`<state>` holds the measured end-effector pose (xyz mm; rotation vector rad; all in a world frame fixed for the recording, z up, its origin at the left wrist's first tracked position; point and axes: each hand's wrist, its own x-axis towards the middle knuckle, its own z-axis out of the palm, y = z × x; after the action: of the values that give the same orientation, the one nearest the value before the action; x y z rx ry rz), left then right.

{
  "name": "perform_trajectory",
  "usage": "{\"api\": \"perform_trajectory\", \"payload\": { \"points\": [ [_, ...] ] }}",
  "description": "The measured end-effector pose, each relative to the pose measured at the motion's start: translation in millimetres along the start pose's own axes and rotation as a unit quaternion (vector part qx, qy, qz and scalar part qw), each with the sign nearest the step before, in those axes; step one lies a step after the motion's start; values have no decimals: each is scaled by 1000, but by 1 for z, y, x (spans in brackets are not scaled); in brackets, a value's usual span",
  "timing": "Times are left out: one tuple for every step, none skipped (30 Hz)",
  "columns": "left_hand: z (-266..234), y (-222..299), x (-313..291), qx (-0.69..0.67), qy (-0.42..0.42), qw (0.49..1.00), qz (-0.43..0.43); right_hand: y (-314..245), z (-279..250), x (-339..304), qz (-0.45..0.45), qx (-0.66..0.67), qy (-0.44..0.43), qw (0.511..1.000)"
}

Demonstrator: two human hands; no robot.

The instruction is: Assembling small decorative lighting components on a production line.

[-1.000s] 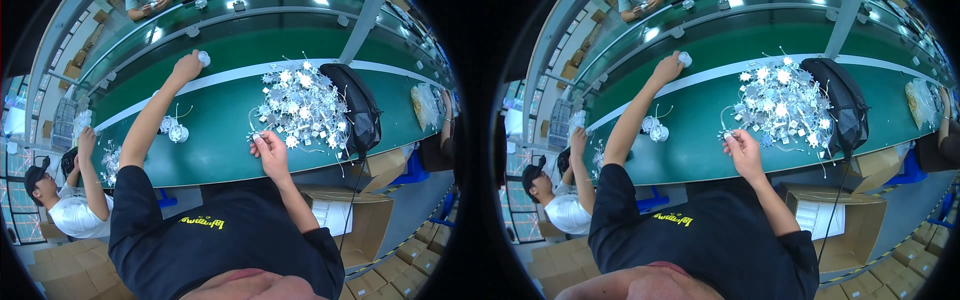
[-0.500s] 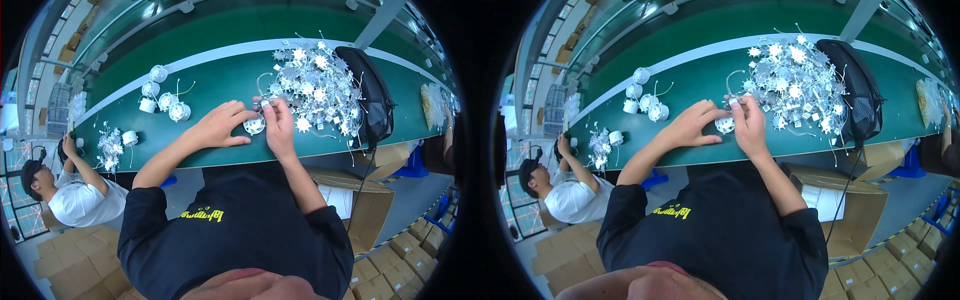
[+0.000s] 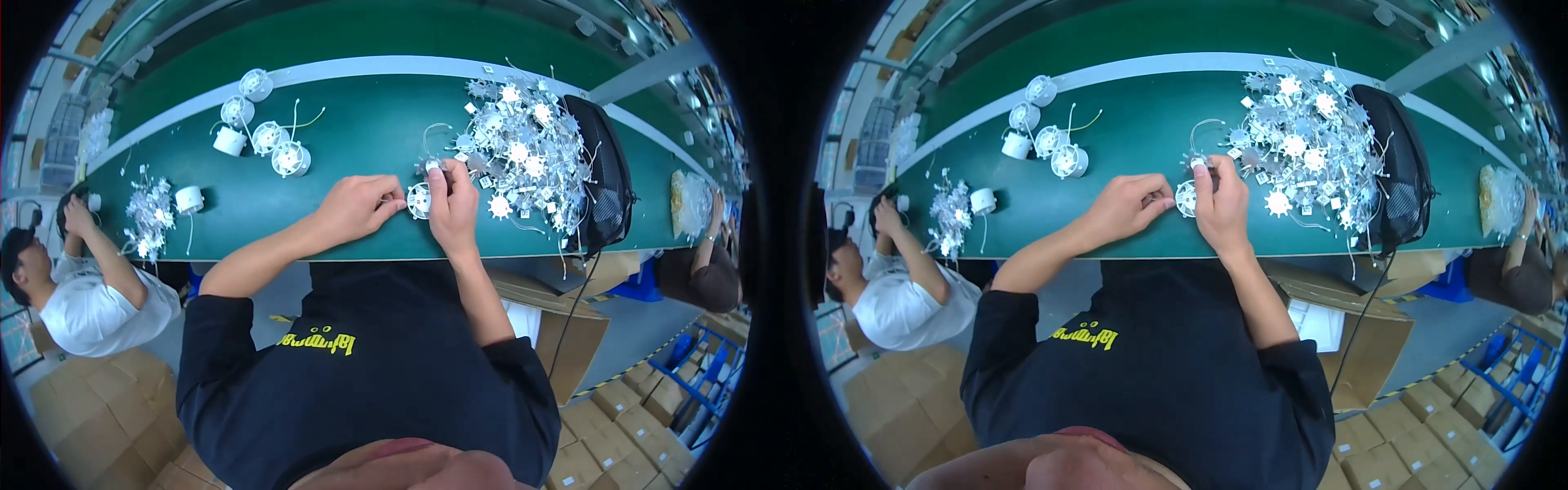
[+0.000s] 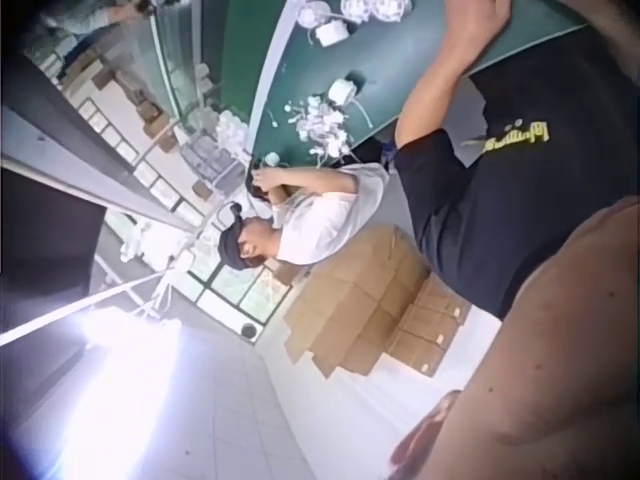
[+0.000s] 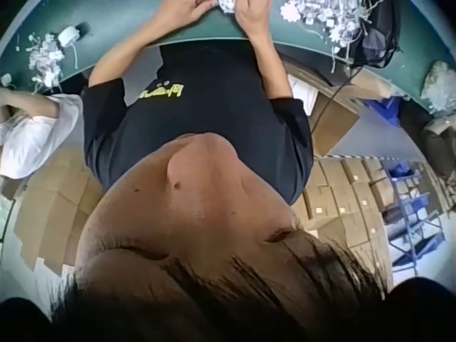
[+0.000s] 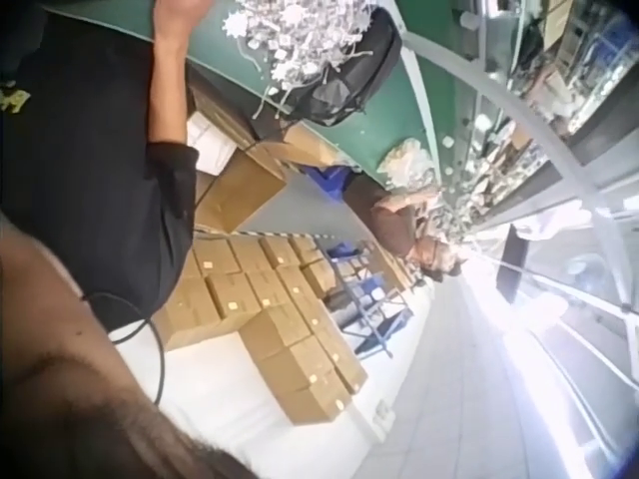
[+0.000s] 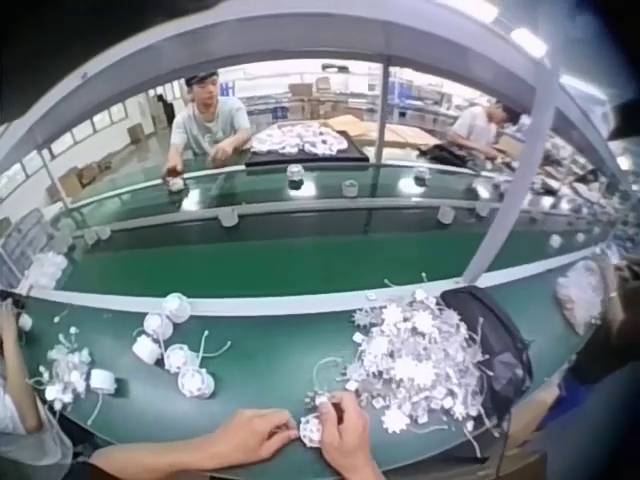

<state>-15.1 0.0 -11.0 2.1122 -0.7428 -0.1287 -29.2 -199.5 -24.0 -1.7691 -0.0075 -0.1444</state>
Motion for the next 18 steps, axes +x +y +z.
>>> {"api": "perform_trajectory", "payload": {
  "points": [
    [-2,3,0,-5,8,1000,-3,-4,-5,-1,0,-6,-7,1000],
    [-4,10,1,-2,-1,999,-38,-9,-14,-4,-36,-4,-41,999],
    [-8,18,2,3,-13,997,-71,-14,-23,-7,-70,1,-72,995],
    [-10,21,2,8,-27,994,-105,-17,-28,-8,-104,7,-102,989],
    [-12,21,2,6,-25,994,-107,-19,-30,-6,-102,6,-105,989],
    [-12,20,3,27,-18,996,-78,-21,-34,-6,-100,-33,-135,985],
    [-12,20,5,48,-12,998,-50,-22,-38,-7,-96,-71,-164,979],
    [-11,20,5,70,-6,997,-20,-23,-41,-8,-93,-108,-193,971],
    [-10,21,6,67,-7,998,-21,-23,-45,-8,-90,-110,-194,971],
    [-8,22,5,66,2,998,-17,-23,-48,-8,-64,-97,-203,972],
    [-9,21,6,69,11,997,-11,-23,-49,-5,-39,-82,-211,973],
    [-10,21,7,72,19,997,-5,-23,-50,-4,-14,-67,-218,974],
    [-9,19,7,72,17,997,-5,-24,-50,-3,-14,-66,-217,974],
    [-8,15,6,80,25,996,23,-26,-50,-1,-8,-69,-224,972],
    [-6,11,5,88,33,994,50,-27,-51,0,-2,-72,-232,970],
    [-5,8,6,96,41,991,78,-28,-51,1,3,-74,-239,968],
    [-5,7,6,98,40,991,78,-27,-51,1,2,-73,-239,968],
    [-6,5,7,106,34,991,78,-27,-50,0,7,-69,-228,971]
  ]
}}
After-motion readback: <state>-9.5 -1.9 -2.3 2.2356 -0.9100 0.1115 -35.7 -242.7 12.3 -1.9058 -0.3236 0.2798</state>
